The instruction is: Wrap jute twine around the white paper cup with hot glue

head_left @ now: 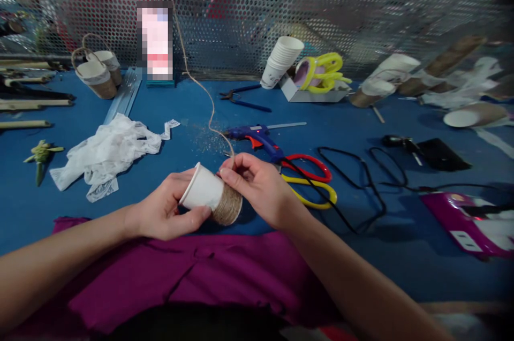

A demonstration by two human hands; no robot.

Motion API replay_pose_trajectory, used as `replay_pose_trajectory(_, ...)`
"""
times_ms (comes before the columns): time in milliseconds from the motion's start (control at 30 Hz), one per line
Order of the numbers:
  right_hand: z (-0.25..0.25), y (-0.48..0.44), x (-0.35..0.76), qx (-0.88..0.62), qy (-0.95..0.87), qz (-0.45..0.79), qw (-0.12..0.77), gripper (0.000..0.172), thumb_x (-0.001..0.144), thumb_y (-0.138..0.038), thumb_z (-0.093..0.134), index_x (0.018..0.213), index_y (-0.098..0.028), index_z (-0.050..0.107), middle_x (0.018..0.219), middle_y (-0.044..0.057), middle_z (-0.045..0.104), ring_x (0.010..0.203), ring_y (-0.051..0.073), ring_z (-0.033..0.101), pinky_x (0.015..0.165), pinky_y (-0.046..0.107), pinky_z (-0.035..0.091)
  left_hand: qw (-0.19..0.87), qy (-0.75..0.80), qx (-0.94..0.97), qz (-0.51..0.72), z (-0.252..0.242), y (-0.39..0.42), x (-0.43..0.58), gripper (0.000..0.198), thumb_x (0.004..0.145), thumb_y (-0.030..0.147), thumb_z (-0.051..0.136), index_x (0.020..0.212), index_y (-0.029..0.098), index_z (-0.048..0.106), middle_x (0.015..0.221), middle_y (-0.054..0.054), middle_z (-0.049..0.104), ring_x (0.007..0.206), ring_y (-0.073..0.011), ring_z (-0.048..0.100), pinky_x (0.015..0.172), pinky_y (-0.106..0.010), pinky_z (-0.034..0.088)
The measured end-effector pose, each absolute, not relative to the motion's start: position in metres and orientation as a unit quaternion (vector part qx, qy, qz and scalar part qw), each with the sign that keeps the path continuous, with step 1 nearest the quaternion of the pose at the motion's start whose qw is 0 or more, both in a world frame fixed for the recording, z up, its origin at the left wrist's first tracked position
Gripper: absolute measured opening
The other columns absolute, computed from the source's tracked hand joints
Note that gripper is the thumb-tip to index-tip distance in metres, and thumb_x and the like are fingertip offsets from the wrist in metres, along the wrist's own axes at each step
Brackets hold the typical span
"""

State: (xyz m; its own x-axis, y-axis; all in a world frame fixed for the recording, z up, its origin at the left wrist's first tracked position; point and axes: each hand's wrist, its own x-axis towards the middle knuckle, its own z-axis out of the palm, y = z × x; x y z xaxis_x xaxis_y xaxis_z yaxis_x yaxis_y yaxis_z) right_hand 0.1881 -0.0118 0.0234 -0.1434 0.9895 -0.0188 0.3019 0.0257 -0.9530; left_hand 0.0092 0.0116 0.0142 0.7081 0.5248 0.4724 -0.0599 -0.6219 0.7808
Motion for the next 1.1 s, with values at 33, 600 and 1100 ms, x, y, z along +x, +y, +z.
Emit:
replay_pose_trajectory(33,0.0226,-0.0127,0.1878,-0.534,-0.614,0.447,0.372,0.016,0.081,-0.034,0.05,0.076,-0.019,0.049,0.074,0.001,0.055,0.066,0.012,0.051,0.061,0.026,0.043,0.399,0.134,0.832,0.36,0.0147,0.0115,0.0093,0.021,0.07,0.002,0.052,0.056,0.015,0.045,0.055,0.004,0.047,0.054,-0.0077,0.039,0.058,-0.021,0.036)
replay_pose_trajectory(600,0.0154,-0.0154,0.1823,-0.533,-0.759,0.171,0.333,0.012,0.087,-0.028,0.041,0.076,-0.022,0.038,0.089,0.01,0.051,0.082,0.02,0.052,0.072,0.037,0.046,0.695,0.381,0.563,0.234,0.0107,0.0168,0.0122,0.027,0.067,0.03,0.066,0.085,0.011,0.059,0.074,-0.001,0.06,0.064,-0.0108,0.051,0.064,-0.024,0.041)
replay_pose_trajectory(1100,0.013,-0.0137,0.1855,-0.509,-0.748,0.236,0.355,0.011,0.086,-0.024,0.045,0.076,-0.021,0.042,0.1,0.011,0.05,0.095,0.019,0.053,0.083,0.038,0.046,0.649,0.352,0.625,0.254,0.0107,0.0111,0.017,0.016,0.067,0.024,0.058,0.075,0.012,0.052,0.065,0.002,0.051,0.057,-0.0081,0.043,0.054,-0.02,0.036)
